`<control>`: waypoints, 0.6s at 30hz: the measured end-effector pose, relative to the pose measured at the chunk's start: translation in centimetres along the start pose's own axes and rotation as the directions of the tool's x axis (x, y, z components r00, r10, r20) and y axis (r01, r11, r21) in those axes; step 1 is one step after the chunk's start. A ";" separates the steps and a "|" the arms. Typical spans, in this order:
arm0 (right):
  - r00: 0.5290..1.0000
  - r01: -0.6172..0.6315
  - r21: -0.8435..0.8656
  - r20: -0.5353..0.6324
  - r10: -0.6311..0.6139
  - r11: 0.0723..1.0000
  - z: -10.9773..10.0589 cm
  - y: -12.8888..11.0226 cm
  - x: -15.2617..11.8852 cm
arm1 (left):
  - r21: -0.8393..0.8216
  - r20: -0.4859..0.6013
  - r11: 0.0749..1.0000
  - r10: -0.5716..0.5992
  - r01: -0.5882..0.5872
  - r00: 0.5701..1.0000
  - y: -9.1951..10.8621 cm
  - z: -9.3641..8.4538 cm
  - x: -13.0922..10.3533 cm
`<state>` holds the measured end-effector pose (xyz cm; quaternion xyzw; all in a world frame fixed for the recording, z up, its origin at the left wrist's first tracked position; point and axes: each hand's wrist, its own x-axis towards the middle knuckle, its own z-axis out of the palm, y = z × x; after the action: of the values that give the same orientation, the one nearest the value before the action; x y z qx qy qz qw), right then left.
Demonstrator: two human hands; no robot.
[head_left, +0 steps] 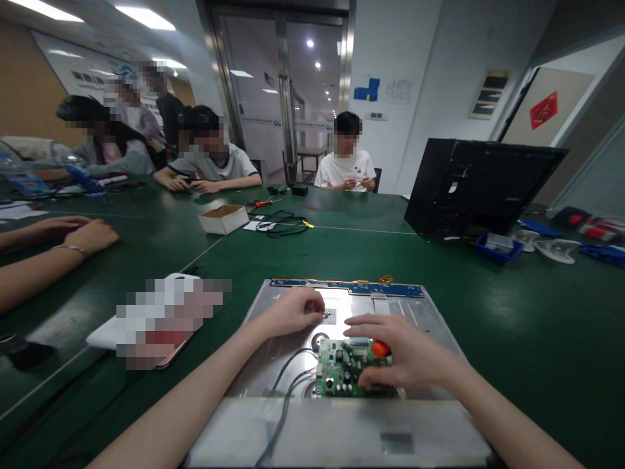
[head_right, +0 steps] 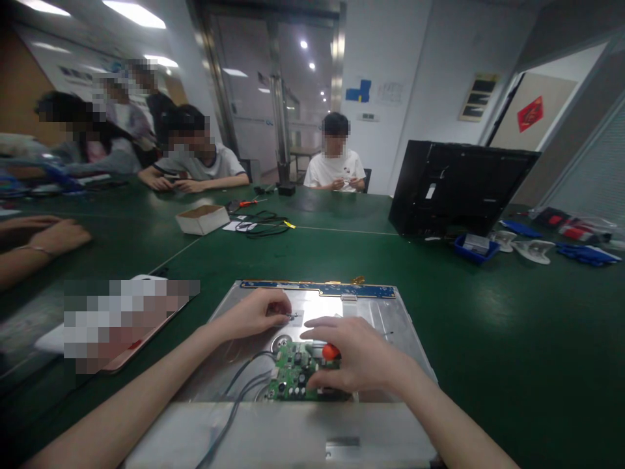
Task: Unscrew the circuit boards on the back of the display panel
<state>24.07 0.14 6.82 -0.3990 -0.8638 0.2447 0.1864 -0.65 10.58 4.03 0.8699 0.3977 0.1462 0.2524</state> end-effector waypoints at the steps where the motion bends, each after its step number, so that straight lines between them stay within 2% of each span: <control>1: 0.997 0.010 0.060 -0.081 -0.005 0.998 -0.3 0.1 -0.1 | -0.001 0.000 1.000 -0.002 0.002 1.000 0.0 0.0 0.0; 3: 0.962 0.034 0.164 -0.273 0.013 0.986 -1.0 0.3 -0.3 | -0.004 0.001 1.000 -0.005 0.005 1.000 -0.1 0.1 0.0; 5: 0.893 0.050 0.286 -0.442 0.085 0.957 -1.6 0.7 -0.5 | -0.005 0.005 1.000 -0.007 0.007 1.000 -0.1 0.1 0.0; 6: 0.857 0.080 0.384 -0.497 0.133 0.920 -1.9 1.0 -0.6 | -0.004 0.006 1.000 -0.008 0.008 1.000 -0.1 0.1 0.0; 8: 0.802 0.198 0.619 -0.548 0.237 0.760 -2.4 1.6 -0.6 | -0.001 0.010 1.000 -0.007 0.007 1.000 -0.1 0.1 0.0; 9: 0.789 0.255 0.712 -0.544 0.286 0.654 -2.6 1.9 -0.5 | 0.001 0.013 1.000 -0.006 0.006 1.000 -0.1 0.0 0.0; 11: 0.794 0.299 0.829 -0.490 0.359 0.473 -2.7 2.7 -0.2 | 0.008 0.019 1.000 -0.003 0.003 1.000 0.0 0.0 0.1; 13: 0.830 0.240 0.904 -0.380 0.408 0.353 -2.4 3.6 0.2 | 0.016 0.023 1.000 0.000 0.000 1.000 0.0 -0.1 0.1; 15: 0.867 0.135 0.949 -0.252 0.431 0.284 -1.8 4.5 0.7 | 0.025 0.023 1.000 0.002 -0.002 1.000 0.0 -0.1 0.1; 18: 0.877 0.004 0.969 -0.122 0.465 0.247 -0.5 5.7 1.2 | 0.035 0.026 0.999 0.004 -0.005 1.000 0.1 -0.1 0.0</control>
<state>27.06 4.40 4.09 -0.3726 -0.4180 0.6503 0.5133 -0.67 10.60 4.17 0.8769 0.3950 0.1285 0.2416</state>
